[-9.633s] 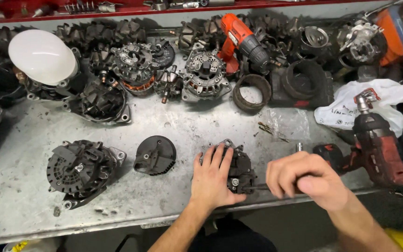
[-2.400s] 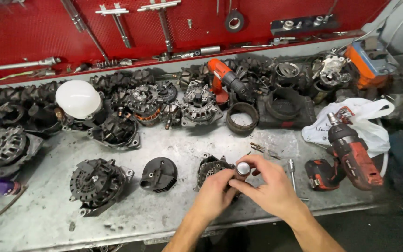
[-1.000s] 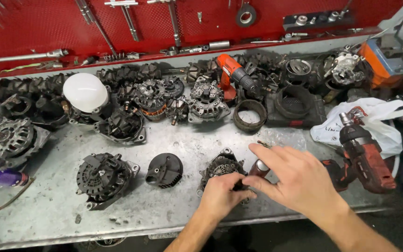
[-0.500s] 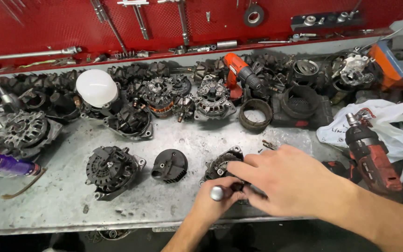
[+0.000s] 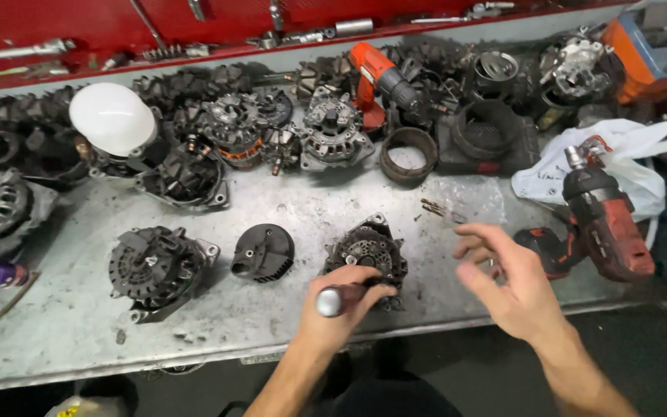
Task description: The person disassembles an alternator on a metal workbench. They use a cordless impact driver to remove bolts, then a ratchet and socket to loosen and remove additional fasteners. The person separates the housing halves and removes internal components, placing them on the bench.
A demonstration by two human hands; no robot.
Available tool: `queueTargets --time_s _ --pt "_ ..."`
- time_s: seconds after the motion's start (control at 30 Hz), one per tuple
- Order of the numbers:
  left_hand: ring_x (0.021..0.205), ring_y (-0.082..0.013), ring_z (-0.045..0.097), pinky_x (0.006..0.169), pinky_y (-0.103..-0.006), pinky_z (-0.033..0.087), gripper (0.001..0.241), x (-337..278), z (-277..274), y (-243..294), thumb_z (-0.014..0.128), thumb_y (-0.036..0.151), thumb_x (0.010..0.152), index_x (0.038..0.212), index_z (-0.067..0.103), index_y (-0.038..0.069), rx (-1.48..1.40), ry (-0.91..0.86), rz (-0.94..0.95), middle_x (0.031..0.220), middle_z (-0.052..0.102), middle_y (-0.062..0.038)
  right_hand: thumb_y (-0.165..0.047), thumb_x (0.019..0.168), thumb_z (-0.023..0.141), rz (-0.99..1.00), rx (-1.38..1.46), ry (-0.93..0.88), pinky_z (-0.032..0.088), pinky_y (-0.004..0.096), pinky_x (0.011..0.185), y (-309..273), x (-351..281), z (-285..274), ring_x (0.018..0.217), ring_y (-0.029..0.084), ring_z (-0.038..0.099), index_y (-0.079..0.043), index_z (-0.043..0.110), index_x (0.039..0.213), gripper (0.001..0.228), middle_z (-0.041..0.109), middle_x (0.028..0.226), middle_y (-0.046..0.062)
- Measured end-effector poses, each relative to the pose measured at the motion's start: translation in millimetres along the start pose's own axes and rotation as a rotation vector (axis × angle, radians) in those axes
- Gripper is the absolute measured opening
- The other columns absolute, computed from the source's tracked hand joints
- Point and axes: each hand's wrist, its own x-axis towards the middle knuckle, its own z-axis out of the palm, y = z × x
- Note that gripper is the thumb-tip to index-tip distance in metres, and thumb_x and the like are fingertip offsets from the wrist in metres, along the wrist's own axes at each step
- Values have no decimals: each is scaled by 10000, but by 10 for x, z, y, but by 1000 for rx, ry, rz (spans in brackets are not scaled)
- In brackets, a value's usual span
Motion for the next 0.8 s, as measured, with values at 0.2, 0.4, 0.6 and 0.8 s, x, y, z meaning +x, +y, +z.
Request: queueTargets --time_s 0.2,0.4,0.6,0.8 --pt "550 -117 649 503 -252 521 242 -171 -102 -71 890 269 752 883 806 83 128 -40 -80 755 805 -4 -268 863 715 518 -58 332 553 343 638 1749 -455 874 677 233 685 -94 693 1192 373 762 921 98" --pt "549 -100 636 495 -234 505 299 -204 -39 -174 916 320 712 869 821 84 109 -67 -181 732 804 0 -319 859 664 193 -430 112 556 413 803 2165 -133 1470 929 309 698 -126 681 1045 269 753 1048 25" --pt "534 -97 591 497 -238 472 332 -236 52 -263 929 297 708 917 790 80 3 -85 -233 637 735 -11 -259 959 595 216 -345 174 548 443 837 1478 358 1283 943 347 673 -119 689 1104 222 706 1065 77" --pt "544 -184 594 541 -320 493 367 59 24 -124 874 394 752 869 740 73 210 -163 88 663 666 -29 -47 964 547 -20 651 230 480 230 700 281 463 611 830 149 650 -6 685 1185 264 733 980 94"
